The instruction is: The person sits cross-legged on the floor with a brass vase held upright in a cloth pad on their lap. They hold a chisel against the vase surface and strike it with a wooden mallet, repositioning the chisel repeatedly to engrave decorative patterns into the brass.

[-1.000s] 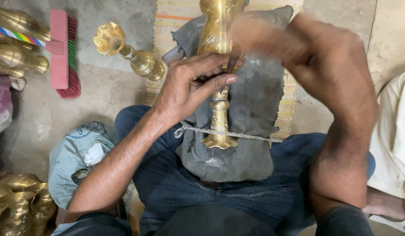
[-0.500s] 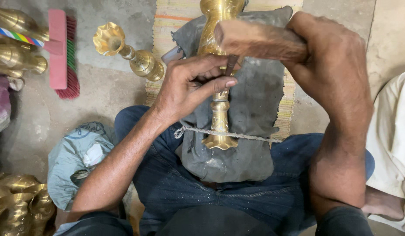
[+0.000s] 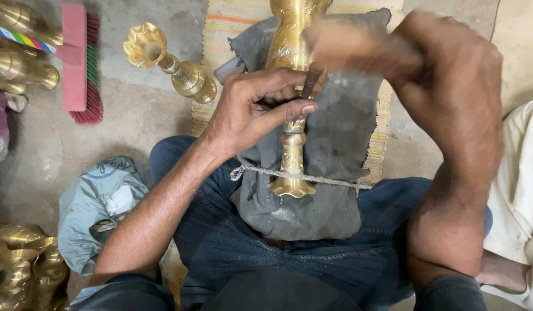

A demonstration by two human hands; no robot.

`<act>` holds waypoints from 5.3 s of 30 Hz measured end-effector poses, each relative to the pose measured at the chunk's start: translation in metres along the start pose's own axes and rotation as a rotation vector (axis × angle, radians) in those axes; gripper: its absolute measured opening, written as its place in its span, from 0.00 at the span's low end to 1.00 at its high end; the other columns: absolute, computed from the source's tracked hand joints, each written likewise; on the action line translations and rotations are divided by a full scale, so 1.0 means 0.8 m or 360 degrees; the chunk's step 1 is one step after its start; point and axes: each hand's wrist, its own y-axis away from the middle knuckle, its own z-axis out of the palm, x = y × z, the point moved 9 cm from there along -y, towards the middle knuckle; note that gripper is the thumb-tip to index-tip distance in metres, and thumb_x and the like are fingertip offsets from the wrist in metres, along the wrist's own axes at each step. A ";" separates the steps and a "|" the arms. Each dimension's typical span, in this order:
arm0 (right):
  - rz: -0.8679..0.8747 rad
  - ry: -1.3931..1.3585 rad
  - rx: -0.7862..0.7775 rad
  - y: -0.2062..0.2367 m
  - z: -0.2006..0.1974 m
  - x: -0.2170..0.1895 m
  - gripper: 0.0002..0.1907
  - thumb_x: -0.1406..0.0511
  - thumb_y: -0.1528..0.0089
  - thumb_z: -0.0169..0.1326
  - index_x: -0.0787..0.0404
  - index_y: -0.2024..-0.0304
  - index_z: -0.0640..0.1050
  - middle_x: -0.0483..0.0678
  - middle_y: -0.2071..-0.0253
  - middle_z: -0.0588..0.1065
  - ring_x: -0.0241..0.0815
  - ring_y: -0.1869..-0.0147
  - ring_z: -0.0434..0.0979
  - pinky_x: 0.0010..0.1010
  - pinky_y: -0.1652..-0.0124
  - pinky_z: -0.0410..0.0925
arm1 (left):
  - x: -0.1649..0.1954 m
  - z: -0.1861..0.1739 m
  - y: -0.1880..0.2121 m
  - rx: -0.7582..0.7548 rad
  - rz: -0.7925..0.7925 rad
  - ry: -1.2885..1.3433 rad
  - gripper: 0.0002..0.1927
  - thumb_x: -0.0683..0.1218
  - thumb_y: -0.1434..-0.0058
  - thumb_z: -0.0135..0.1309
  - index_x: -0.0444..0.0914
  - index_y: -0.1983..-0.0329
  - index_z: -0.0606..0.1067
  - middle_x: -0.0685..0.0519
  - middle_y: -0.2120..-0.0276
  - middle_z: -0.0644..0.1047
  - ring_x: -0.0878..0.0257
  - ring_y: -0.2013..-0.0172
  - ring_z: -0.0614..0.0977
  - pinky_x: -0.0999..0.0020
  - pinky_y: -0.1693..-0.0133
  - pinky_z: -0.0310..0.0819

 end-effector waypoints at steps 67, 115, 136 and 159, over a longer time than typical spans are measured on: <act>0.0135 -0.1485 -0.0514 -0.042 0.171 0.046 0.60 0.57 0.48 0.78 0.52 0.23 0.53 0.62 0.32 0.72 0.52 0.30 0.75 0.45 0.38 0.73 | -0.018 -0.029 0.039 0.0593 -0.0286 0.0242 0.16 0.43 0.31 0.62 0.34 0.41 0.77 0.54 0.68 0.83 0.68 0.66 0.86 0.72 0.64 0.85; 0.0131 -0.0270 -0.0096 -0.015 0.026 0.012 0.17 0.70 0.40 0.68 0.66 0.52 0.76 0.56 0.63 0.79 0.55 0.58 0.82 0.44 0.60 0.71 | 0.035 0.001 -0.002 0.0105 -0.0078 -0.0653 0.17 0.48 0.33 0.63 0.34 0.45 0.78 0.49 0.65 0.83 0.64 0.68 0.87 0.67 0.65 0.85; 0.0199 -0.0427 -0.0041 -0.010 0.024 0.023 0.20 0.73 0.43 0.68 0.68 0.51 0.74 0.59 0.66 0.77 0.56 0.60 0.82 0.41 0.66 0.70 | 0.042 -0.006 0.003 0.0142 0.0074 -0.0425 0.19 0.45 0.31 0.63 0.33 0.41 0.76 0.47 0.57 0.84 0.64 0.62 0.88 0.68 0.61 0.86; 0.0304 -0.0407 -0.0193 -0.009 0.026 0.022 0.17 0.68 0.38 0.67 0.64 0.50 0.74 0.57 0.66 0.75 0.57 0.58 0.82 0.44 0.63 0.70 | 0.027 -0.007 0.004 0.0134 -0.0027 -0.0345 0.18 0.45 0.33 0.66 0.35 0.43 0.78 0.51 0.65 0.85 0.68 0.66 0.87 0.71 0.65 0.83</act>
